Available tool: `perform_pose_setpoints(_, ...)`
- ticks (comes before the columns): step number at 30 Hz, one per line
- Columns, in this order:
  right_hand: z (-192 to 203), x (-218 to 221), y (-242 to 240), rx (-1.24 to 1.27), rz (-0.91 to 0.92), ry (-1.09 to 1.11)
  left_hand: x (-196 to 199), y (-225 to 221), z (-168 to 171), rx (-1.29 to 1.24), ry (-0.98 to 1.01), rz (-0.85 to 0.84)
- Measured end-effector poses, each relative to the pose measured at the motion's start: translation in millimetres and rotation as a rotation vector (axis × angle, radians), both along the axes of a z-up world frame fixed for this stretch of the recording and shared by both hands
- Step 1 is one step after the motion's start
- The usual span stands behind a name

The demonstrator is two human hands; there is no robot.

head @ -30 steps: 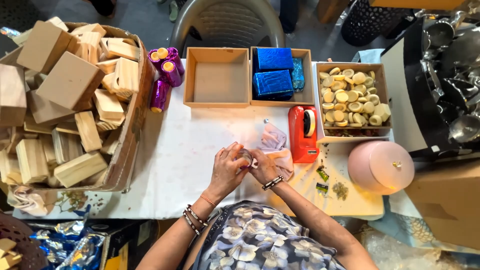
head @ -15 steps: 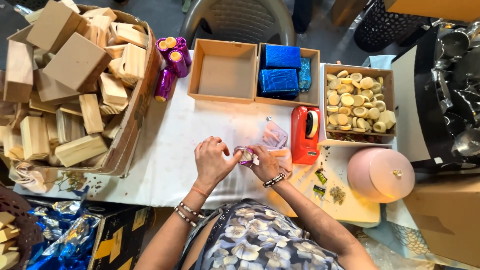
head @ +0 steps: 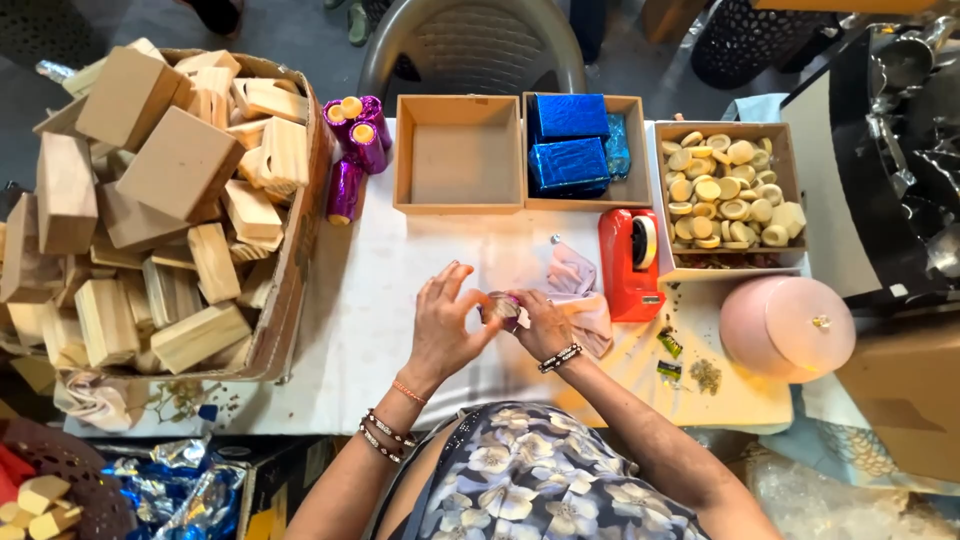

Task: Wrapping small wooden boxes with purple decorative paper and tape.

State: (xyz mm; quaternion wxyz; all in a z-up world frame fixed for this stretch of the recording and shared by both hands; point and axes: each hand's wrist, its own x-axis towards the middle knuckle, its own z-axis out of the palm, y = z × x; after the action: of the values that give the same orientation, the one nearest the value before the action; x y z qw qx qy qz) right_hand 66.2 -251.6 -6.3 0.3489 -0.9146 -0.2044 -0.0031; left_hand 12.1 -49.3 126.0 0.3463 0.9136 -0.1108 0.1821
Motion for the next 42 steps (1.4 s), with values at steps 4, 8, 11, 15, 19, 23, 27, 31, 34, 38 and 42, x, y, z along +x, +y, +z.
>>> perform_pose_setpoints(4, 3, -2, 16, -0.004, 0.014, 0.024, 6, 5, -29, 0.07, 0.096, -0.065)
perform_pose_setpoints(8, 0, -5, 31, -0.001, -0.015, 0.028, 8, 11, -55, 0.026, 0.082, -0.093)
perform_pose_setpoints(11, -11, 0, 33, 0.037, -0.034, 0.047, 13, 16, -51, -0.024, 0.07, -0.138)
perform_pose_setpoints(15, -24, 1, 38, 0.118, -0.04, 0.104, 19, 27, -46, -0.143, 0.087, -0.215)
perform_pose_setpoints(19, -19, 3, 49, 0.14, -0.046, 0.137, 26, 37, -43, -0.124, 0.073, -0.244)
perform_pose_setpoints(23, -37, 4, 53, 0.151, -0.076, 0.138, 29, 36, -36, -0.18, 0.034, -0.243)
perform_pose_setpoints(27, -44, 6, 56, 0.103, -0.179, 0.213, 35, 45, -45, -0.233, 0.066, -0.158)
perform_pose_setpoints(31, -36, 6, 56, 0.131, -0.202, 0.213, 44, 59, -69, -0.37, 0.232, -0.105)
perform_pose_setpoints(34, -34, 5, 58, 0.155, -0.201, 0.21, 50, 65, -87, -0.513, 0.333, -0.128)
perform_pose_setpoints(38, -28, 2, 58, 0.095, -0.212, 0.219, 54, 69, -112, -0.871, 0.612, -0.189)
perform_pose_setpoints(42, -5, -3, 64, 0.066, -0.271, 0.309, 50, 76, -142, -1.057, 0.715, -0.209)
